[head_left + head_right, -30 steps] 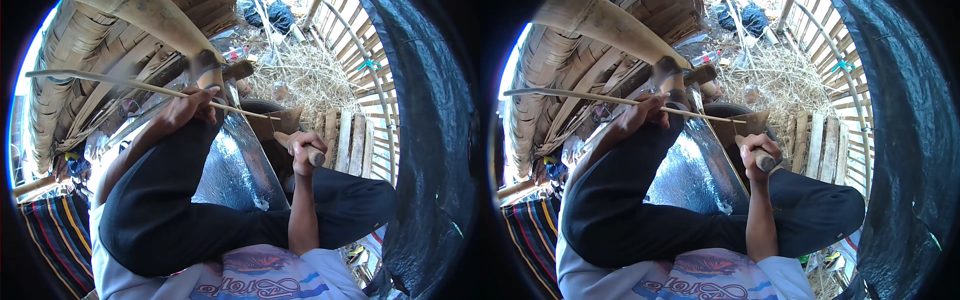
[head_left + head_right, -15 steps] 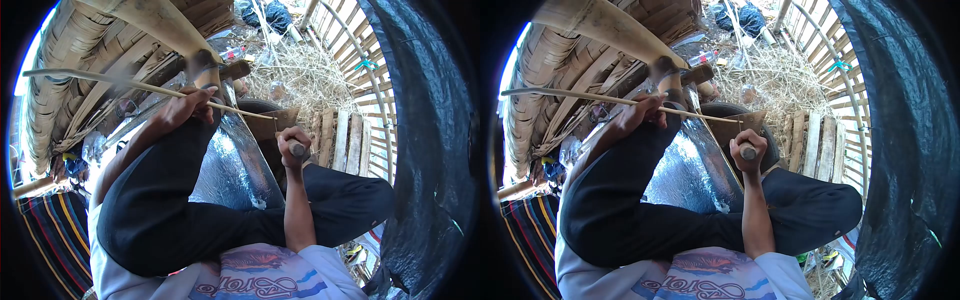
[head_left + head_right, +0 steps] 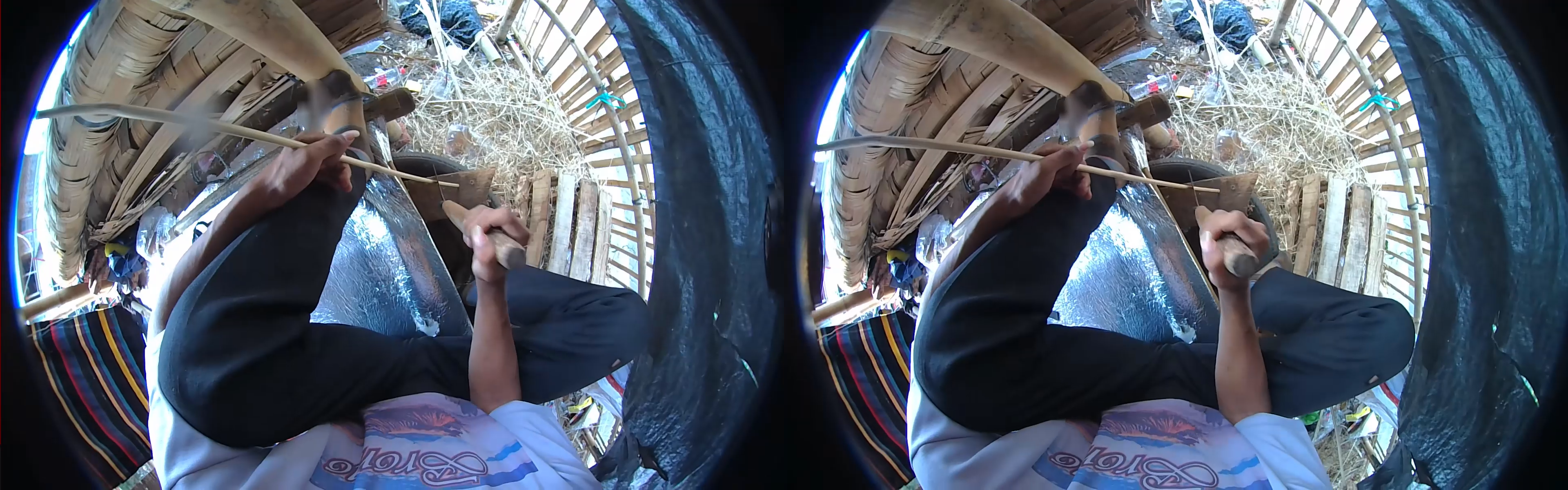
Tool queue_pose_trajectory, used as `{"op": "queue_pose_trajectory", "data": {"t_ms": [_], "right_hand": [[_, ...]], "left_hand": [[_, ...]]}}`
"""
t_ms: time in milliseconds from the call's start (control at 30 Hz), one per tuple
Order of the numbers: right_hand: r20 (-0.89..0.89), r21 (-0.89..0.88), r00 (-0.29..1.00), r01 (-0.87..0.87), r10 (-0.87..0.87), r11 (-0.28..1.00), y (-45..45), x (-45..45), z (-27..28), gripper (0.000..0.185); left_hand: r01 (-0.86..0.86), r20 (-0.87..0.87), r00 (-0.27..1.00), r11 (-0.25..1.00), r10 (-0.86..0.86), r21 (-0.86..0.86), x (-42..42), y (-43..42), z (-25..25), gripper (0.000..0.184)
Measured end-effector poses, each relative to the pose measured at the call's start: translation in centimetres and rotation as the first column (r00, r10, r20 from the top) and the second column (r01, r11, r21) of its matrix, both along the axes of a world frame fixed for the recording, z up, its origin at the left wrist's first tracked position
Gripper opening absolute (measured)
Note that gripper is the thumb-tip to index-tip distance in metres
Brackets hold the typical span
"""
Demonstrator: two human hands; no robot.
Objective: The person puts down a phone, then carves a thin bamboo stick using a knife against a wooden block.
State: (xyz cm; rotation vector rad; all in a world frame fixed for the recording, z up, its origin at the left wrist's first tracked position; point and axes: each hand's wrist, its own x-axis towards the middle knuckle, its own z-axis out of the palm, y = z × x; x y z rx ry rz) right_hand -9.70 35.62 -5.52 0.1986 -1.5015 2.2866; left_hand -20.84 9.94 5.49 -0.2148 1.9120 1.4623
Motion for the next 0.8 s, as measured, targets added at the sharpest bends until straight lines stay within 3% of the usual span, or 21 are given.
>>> {"op": "queue_pose_trajectory", "data": {"t_ms": [67, 133, 200, 233, 467, 533, 600, 667, 700, 733, 800], "right_hand": [[0.145, 0.278, 0.987, 0.022, -0.065, 0.960, 0.3, 0.1, -1.7, 0.014], [0.140, 0.291, 0.984, 0.068, -0.113, 0.954, 0.1, -0.3, -2.0, 0.014], [0.134, -0.017, 0.991, 0.006, -0.004, 1.000, 0.2, -0.1, -1.0, 0.013], [0.052, -0.035, 0.999, 0.004, -0.003, 0.999, 0.2, -0.2, -0.5, 0.012], [0.079, 0.102, 0.995, 0.045, -0.053, 0.994, 0.2, -0.7, -1.5, 0.014], [-0.032, -0.110, 0.999, -0.034, 0.030, 0.993, -0.2, -0.4, 0.5, 0.012], [-0.044, -0.051, 0.998, -0.048, 0.046, 0.998, -0.3, 0.0, -0.9, 0.011], [0.110, 0.282, 0.993, -0.002, -0.030, 0.959, 0.3, 0.3, -2.8, 0.011], [0.119, 0.309, 0.992, 0.012, -0.051, 0.951, 0.4, 0.1, -2.5, 0.012], [0.111, 0.305, 0.993, 0.013, -0.049, 0.952, 0.4, -0.2, -2.2, 0.012], [0.063, -0.070, 0.998, -0.016, 0.020, 0.997, 0.2, 0.0, -1.3, 0.014]], "left_hand": [[0.033, 0.017, 0.999, 0.998, -0.034, 0.058, -0.3, 0.1, 0.1, 0.041], [0.071, 0.015, 0.997, 0.997, -0.071, -0.034, -0.2, 0.3, 0.7, 0.041], [0.058, 0.019, 0.998, 0.998, -0.057, -0.018, -0.2, -0.1, 0.3, 0.041], [0.050, 0.009, 0.999, 0.999, -0.050, -0.010, -0.2, -0.3, 0.0, 0.042], [0.063, 0.005, 0.998, 0.998, -0.063, 0.003, -0.3, 0.0, 0.0, 0.043], [0.068, 0.008, 0.998, 0.998, -0.068, 0.004, -0.3, -0.3, -0.1, 0.043], [0.049, -0.019, 0.999, 0.999, -0.049, 0.007, -0.2, -0.3, -0.5, 0.044], [0.013, 0.007, 1.000, 0.999, -0.014, 0.041, 0.0, 0.4, 0.2, 0.044], [0.046, 0.003, 0.999, 0.999, -0.046, 0.002, 0.0, 0.6, 0.4, 0.043], [0.075, 0.000, 0.997, 0.996, -0.075, -0.043, -0.2, 0.6, 0.6, 0.043], [0.067, 0.008, 0.998, 0.997, -0.067, -0.021, 0.0, 0.1, 0.4, 0.042]]}}
